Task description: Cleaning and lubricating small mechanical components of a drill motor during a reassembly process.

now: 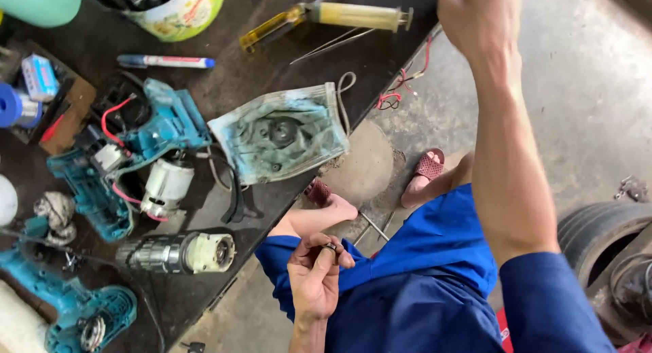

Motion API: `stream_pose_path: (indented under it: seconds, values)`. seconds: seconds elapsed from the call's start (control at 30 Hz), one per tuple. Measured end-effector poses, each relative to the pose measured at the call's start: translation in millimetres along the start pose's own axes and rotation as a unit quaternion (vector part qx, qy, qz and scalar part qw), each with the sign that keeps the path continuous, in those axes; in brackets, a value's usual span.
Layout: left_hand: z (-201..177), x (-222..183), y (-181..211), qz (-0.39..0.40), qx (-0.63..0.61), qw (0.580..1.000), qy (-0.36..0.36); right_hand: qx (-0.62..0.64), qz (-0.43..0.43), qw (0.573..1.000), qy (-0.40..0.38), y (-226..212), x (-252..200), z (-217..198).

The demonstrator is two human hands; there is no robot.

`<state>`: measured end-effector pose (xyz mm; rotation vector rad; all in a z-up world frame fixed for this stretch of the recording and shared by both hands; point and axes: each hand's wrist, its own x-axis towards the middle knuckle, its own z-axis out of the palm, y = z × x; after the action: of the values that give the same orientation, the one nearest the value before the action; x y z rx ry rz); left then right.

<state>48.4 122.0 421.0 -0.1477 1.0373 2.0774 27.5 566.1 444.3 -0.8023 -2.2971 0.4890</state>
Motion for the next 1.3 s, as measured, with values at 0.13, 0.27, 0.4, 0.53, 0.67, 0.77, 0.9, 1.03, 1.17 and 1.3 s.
stream_pose_path:
  seconds: [0.13, 0.27, 0.4, 0.53, 0.67, 0.77, 0.9, 1.03, 1.17, 1.3]
  values:
    - [12.3, 15.5, -0.6, -0.013, 0.032, 0.998, -0.051, 0.289, 0.09, 0.951, 0.067, -79.2, -69.1, -76.5]
    - [23.9, 26.5, -15.6, -0.033, 0.058, 0.996, -0.054, 0.408, 0.161, 0.892, 0.113, -86.2, -181.0, -74.0]
    - [32.8, 28.8, -34.3, -0.008, 0.136, 0.989, -0.063, 0.537, 0.158, 0.828, -0.044, -121.6, -231.0, -66.6]
    - [46.1, 26.9, -37.5, -0.007, 0.163, 0.985, -0.056, 0.341, 0.066, 0.938, -0.024, -110.9, -234.5, -63.4]
    - [46.4, 22.6, -40.1, -0.022, 0.154, 0.986, -0.064, 0.444, 0.156, 0.881, 0.04, -112.5, -240.8, -81.5]
    - [43.2, 22.5, -44.9, -0.016, 0.15, 0.986, -0.064, 0.457, 0.106, 0.879, -0.08, -110.4, -245.2, -77.2]
    - [58.1, 21.9, -36.9, -0.027, 0.166, 0.983, -0.066, 0.352, 0.104, 0.93, 0.033, -103.9, -246.5, -72.6]
    - [51.3, 21.7, -43.6, -0.017, 0.168, 0.982, -0.083, 0.397, 0.068, 0.914, -0.058, -116.7, -245.0, -80.0]
    - [50.4, 21.4, -43.5, -0.032, 0.144, 0.988, -0.051, 0.219, 0.058, 0.973, 0.034, -97.0, -254.1, -58.8]
    - [46.8, 19.5, -43.9, -0.022, 0.163, 0.985, -0.043, 0.401, 0.096, 0.911, -0.005, -107.7, -249.6, -69.0]
